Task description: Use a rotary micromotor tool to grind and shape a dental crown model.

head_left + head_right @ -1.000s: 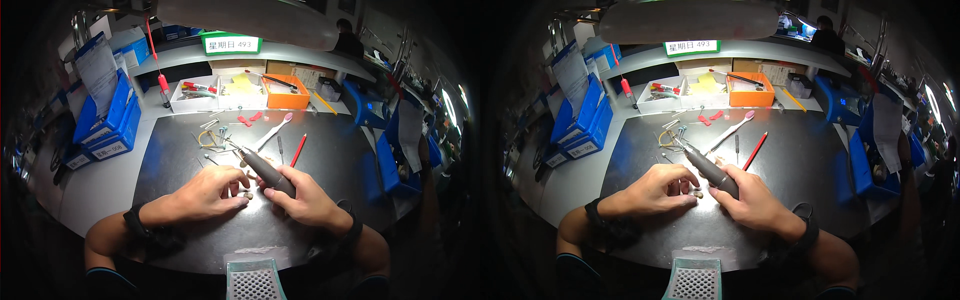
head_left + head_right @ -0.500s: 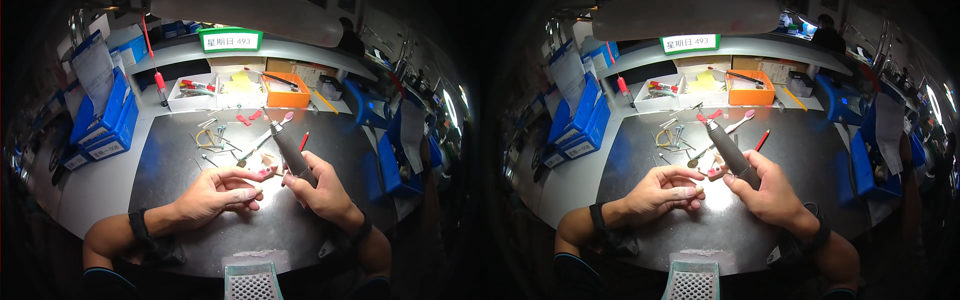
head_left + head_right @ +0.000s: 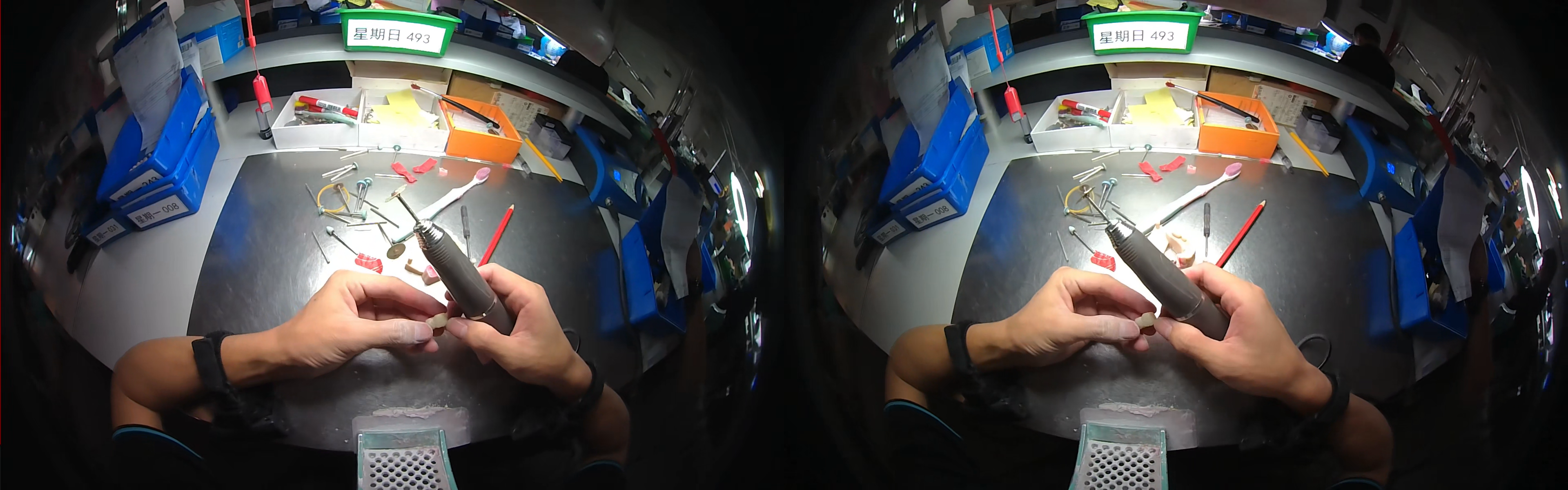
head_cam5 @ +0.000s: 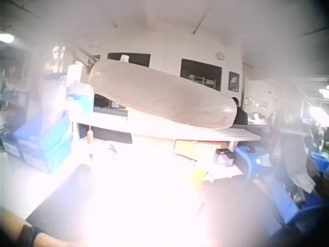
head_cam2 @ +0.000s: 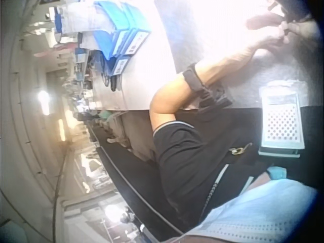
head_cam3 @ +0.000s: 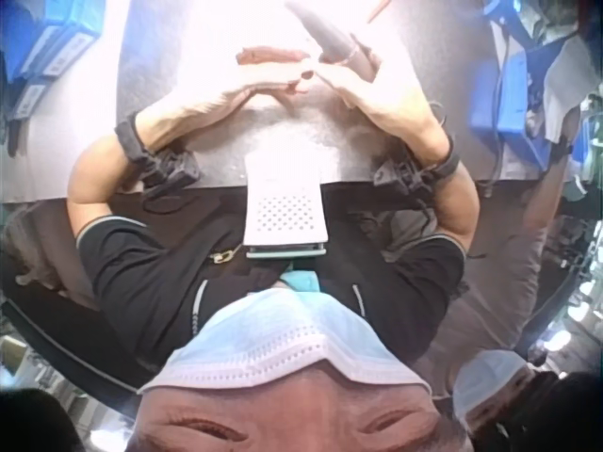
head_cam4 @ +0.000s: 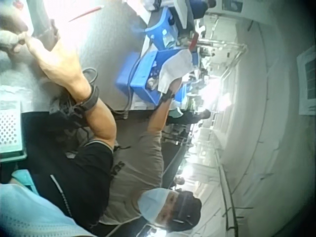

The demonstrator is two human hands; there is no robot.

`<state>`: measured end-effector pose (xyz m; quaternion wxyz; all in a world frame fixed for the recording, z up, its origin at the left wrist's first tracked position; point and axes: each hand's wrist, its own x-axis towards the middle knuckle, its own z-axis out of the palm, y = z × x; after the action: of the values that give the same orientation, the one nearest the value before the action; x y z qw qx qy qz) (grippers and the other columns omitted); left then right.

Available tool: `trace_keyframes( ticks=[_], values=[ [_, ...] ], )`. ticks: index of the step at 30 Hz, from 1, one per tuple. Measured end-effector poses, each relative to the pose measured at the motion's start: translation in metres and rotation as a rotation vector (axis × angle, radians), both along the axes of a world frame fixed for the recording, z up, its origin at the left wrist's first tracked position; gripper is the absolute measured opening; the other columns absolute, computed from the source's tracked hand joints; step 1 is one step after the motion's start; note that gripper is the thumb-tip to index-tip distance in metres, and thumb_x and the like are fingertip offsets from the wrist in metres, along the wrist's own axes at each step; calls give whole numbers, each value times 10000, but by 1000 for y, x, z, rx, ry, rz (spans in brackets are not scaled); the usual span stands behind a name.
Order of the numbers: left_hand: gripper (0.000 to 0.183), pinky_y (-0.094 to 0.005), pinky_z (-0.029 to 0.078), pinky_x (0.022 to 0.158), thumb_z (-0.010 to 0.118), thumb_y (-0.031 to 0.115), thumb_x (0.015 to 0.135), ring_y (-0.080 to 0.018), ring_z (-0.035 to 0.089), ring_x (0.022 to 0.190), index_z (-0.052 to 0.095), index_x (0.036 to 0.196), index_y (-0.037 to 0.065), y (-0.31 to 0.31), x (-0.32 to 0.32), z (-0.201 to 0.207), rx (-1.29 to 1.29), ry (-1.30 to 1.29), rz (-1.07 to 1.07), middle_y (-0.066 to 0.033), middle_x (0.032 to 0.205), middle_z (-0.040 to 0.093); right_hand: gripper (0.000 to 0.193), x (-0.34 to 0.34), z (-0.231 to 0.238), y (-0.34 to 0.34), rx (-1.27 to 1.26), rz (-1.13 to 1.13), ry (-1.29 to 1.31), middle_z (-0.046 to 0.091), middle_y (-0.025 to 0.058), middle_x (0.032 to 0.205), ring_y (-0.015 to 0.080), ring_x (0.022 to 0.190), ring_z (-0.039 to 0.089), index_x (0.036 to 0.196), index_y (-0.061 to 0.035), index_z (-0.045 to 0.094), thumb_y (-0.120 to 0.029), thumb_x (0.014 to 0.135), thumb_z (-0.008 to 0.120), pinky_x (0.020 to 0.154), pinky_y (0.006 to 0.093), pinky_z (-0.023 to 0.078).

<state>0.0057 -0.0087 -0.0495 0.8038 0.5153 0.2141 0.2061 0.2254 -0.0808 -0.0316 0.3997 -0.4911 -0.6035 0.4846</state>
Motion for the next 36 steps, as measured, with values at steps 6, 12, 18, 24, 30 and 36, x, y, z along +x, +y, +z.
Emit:
trace_keyframes(
  ticks=[6, 12, 18, 24, 30, 36],
  values=[
    [299, -273, 556, 838, 732, 77, 882, -137, 676, 934, 667, 1149, -41, 1, -3, -2, 98, 30, -11, -104, 1024, 711, 259, -1, 2, -2, -23, 23, 24, 632, 28, 878, 36, 581, 537, 1115, -2, 573, 4, 876, 672, 516, 192, 417],
    [268, -286, 545, 828, 702, -21, 867, -144, 678, 879, 685, 1133, -48, 1, -2, -1, 156, 28, -2, -114, 1006, 712, 243, -2, 4, -3, -66, 7, 98, 633, -4, 901, 14, 737, 560, 1085, -21, 598, -33, 870, 711, 632, 186, 448],
    [253, -301, 558, 819, 666, -23, 893, -169, 680, 912, 672, 1143, -61, 0, -2, -3, 13, -4, -10, -135, 1026, 703, 274, -1, 3, -4, -41, -4, 48, 642, 2, 919, 28, 772, 576, 1103, -14, 595, -47, 866, 730, 670, 198, 470],
    [228, -374, 576, 907, 623, -24, 919, -255, 682, 1034, 639, 1142, -72, 0, -1, -3, 6, -1, 16, -191, 1175, 657, 282, -4, 1, -5, 11, -64, -9, 672, 28, 986, 68, 905, 621, 1125, -3, 597, -53, 879, 725, 786, 245, 510],
    [249, -399, 560, 956, 616, -33, 918, -308, 645, 1133, 617, 1166, -62, -4, -3, -1, -73, -69, 41, -216, 1168, 653, 401, 3, -3, 7, 709, -126, -332, 656, 120, 1010, 163, 902, 669, 1232, 14, 525, -2, 867, 690, 801, 282, 525],
    [245, -415, 526, 1003, 626, -56, 901, -297, 651, 1116, 629, 1146, -53, -6, -2, -8, -65, -96, 42, -212, 1169, 654, 471, 17, -2, 5, 748, -154, -621, 628, 137, 1002, 205, 876, 642, 1237, 21, 547, 80, 793, 693, 784, 289, 509]
  ],
)
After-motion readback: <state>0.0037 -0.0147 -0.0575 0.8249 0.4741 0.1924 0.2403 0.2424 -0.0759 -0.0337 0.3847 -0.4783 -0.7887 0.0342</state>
